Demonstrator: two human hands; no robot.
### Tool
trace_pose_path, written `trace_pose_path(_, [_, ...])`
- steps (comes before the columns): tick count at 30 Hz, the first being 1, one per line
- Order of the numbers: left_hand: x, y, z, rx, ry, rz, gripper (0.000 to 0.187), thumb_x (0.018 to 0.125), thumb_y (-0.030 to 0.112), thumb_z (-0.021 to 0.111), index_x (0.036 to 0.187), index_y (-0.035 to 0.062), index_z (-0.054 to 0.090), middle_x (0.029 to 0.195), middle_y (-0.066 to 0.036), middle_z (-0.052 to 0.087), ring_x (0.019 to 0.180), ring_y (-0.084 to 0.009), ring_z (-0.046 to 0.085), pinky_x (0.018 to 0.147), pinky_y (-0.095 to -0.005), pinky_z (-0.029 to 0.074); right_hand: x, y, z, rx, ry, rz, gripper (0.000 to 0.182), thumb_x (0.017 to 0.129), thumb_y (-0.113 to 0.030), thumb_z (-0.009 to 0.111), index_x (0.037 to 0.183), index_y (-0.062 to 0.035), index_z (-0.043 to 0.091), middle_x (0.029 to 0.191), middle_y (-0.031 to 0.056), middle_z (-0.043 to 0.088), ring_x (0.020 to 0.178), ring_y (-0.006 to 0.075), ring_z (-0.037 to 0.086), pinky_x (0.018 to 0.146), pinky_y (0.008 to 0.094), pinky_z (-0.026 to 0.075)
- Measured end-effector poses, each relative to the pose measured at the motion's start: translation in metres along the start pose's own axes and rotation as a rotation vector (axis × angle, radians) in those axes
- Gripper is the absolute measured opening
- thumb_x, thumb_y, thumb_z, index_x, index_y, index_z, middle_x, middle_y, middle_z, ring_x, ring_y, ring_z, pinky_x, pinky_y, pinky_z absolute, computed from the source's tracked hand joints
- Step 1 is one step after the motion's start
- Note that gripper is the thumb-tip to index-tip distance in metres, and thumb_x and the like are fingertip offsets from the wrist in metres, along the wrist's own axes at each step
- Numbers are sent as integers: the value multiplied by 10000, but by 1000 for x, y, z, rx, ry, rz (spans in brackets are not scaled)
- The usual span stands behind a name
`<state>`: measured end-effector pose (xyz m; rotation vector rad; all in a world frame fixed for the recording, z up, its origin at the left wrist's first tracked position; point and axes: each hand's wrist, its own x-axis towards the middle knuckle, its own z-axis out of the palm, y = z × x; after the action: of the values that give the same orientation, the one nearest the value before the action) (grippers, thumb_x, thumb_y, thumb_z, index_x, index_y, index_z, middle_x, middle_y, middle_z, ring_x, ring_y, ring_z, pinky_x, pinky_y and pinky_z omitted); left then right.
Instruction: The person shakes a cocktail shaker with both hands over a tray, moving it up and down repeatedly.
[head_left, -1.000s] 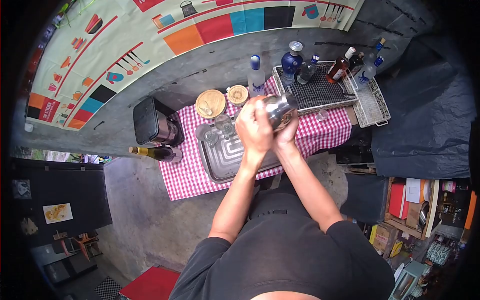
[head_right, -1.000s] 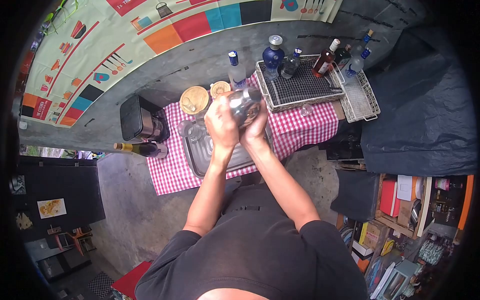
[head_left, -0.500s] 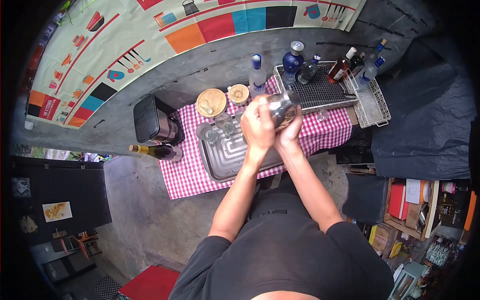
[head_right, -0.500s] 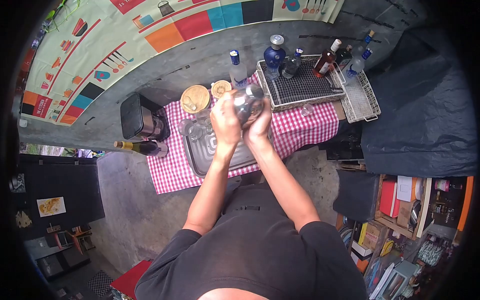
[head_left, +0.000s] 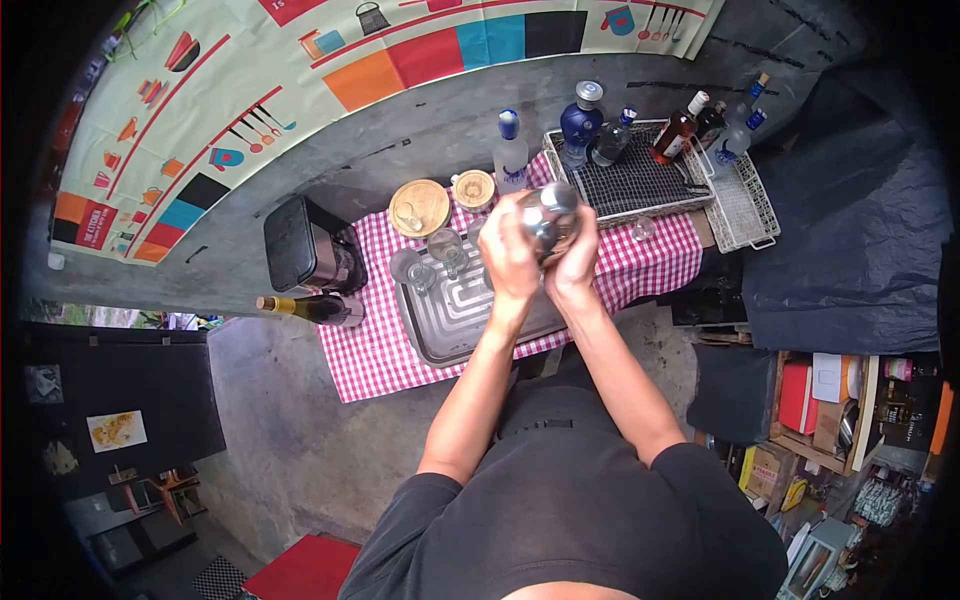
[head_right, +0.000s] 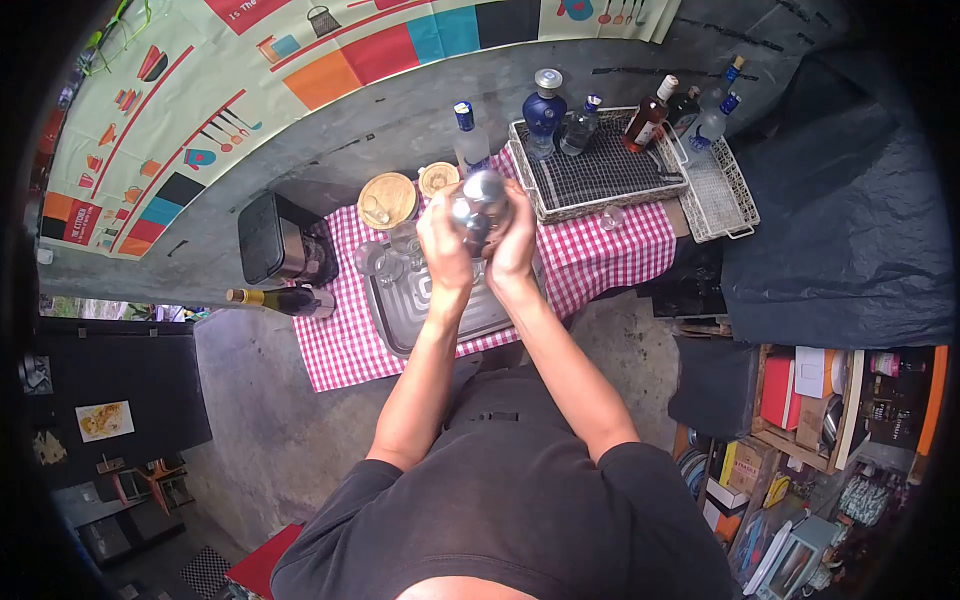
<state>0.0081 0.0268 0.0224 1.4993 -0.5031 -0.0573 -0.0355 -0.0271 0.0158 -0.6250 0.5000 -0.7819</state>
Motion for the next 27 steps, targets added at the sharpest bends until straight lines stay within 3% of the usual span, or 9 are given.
trace_pose_path(2, [-9,-14,4,-885,117,-379,413,976,342,335,1048,30,595,969,-78,648,887,-191,612,819,-336,477,-1,-8,8,-578,-155,-353,336,936,-290,378,969,-40,599,905,70,645,816,130,607,741,271,481])
trace_pose_path(5, [-13,-28,1,-1017,13,-307,421,977,346,323,1033,32,599,985,-86,651,898,-196,613,821,-334,474,-1,-9,11,-752,-214,-510,311,937,-267,384,967,-42,596,912,63,645,823,132,603,776,271,471])
trace_pose_path(7, [-3,-5,-2,-14,37,92,402,954,319,377,973,-3,617,900,-131,657,851,-228,629,790,-357,478,8,2,-5,-198,-94,-111,375,953,-328,352,994,-51,601,936,62,652,834,159,619,775,295,493])
trace_pose_path(9, [-4,21,-2,13,2,-18,363,929,262,404,923,-27,624,820,-166,644,783,-250,633,742,-369,478,-1,3,-5,222,-41,176,444,939,-413,323,979,-76,609,957,52,645,860,163,631,778,327,501])
trace_pose_path(13, [-3,10,-6,257,-82,-10,426,977,325,364,948,-6,630,824,-102,651,790,-191,616,720,-321,465,-2,9,-5,137,-25,76,424,928,-384,326,988,-69,604,930,60,645,854,156,621,782,309,490])
trace_pose_path(17, [-8,-56,-6,-979,-55,-303,400,979,348,290,1015,82,587,982,-44,633,863,-144,600,789,-306,484,-7,-4,13,-659,-126,-429,312,932,-187,347,898,-20,609,890,66,631,840,132,596,764,259,458])
trace_pose_path(19, [-10,-32,1,-826,157,-365,389,968,309,325,1000,43,607,952,-62,643,841,-168,601,769,-321,471,-1,1,8,-670,-157,-501,323,939,-216,339,941,-30,602,903,61,634,832,144,600,772,270,465])
trace_pose_path(22, [-4,14,-5,63,16,20,364,931,280,414,925,-13,630,791,-165,643,753,-258,636,705,-373,476,2,7,-6,154,-19,157,412,937,-386,343,984,-74,608,879,37,645,825,159,624,739,300,500])
trace_pose_path(27, [-2,7,-7,264,-37,51,363,927,284,419,929,-13,627,818,-160,645,774,-252,635,725,-369,478,-5,12,-5,170,-65,81,450,938,-409,321,1034,-69,601,924,50,649,846,172,633,772,319,504])
